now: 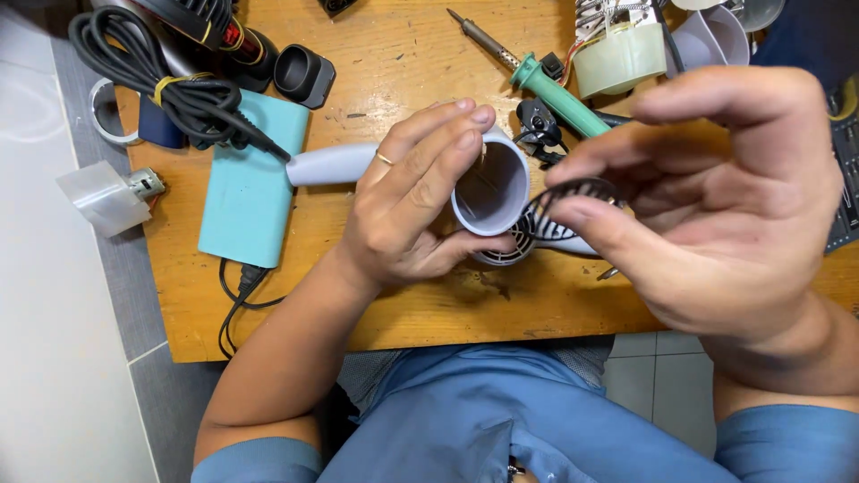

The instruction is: Repairing a hair dryer by disassembling the housing and soldering internal components

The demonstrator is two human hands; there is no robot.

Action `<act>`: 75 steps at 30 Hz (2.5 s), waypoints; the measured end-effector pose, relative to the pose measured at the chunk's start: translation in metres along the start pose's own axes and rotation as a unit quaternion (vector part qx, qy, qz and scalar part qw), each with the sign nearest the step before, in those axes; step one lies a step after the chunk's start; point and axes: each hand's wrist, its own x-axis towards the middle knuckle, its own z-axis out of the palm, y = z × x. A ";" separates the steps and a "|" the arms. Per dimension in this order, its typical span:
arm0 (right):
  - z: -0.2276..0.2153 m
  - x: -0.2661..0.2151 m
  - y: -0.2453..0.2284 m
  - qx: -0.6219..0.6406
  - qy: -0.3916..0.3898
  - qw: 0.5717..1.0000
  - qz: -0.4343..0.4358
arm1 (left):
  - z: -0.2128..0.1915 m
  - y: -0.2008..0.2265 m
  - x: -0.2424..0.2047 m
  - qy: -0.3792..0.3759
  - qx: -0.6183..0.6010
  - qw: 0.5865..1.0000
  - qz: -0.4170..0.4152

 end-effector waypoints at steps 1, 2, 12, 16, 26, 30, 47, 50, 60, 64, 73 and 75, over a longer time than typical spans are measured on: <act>0.004 0.008 -0.007 -0.019 -0.018 1.000 -0.015 | 0.001 0.000 -0.001 0.000 -0.003 1.000 0.001; 0.008 0.014 -0.007 -0.018 -0.019 1.000 -0.015 | 0.004 -0.002 -0.005 -0.001 -0.002 1.000 0.000; 0.018 0.041 0.019 -0.167 -0.090 0.970 -0.150 | 0.009 -0.007 -0.018 0.024 -0.073 0.996 -0.053; 0.015 0.045 0.026 -0.173 -0.121 0.960 -0.182 | 0.008 -0.007 -0.015 0.030 -0.047 0.997 -0.055; 0.008 0.048 0.018 -0.182 -0.118 0.959 -0.183 | 0.006 -0.009 -0.010 0.023 -0.047 0.998 -0.038; 0.007 0.051 0.012 -0.159 -0.148 0.968 -0.123 | 0.005 -0.009 -0.009 0.020 -0.064 0.997 -0.035; -0.002 0.047 0.020 -0.310 -0.217 0.874 -0.306 | 0.001 -0.005 0.001 0.032 -0.075 0.996 -0.034; -0.002 0.044 0.019 -0.318 -0.211 0.876 -0.295 | 0.001 -0.005 0.001 0.030 -0.074 0.996 -0.045; -0.004 0.038 0.014 -0.374 -0.213 0.846 -0.316 | -0.001 -0.006 0.001 0.036 -0.069 0.996 -0.045; -0.002 0.036 0.020 -0.385 -0.170 0.845 -0.330 | 0.003 -0.006 0.003 0.048 -0.056 0.996 -0.044; 0.004 0.039 0.028 -0.325 -0.166 0.874 -0.320 | 0.001 -0.004 0.004 0.050 -0.063 0.996 -0.045; 0.004 0.038 0.026 -0.324 -0.168 0.876 -0.317 | 0.002 -0.004 0.004 0.052 -0.062 0.996 -0.043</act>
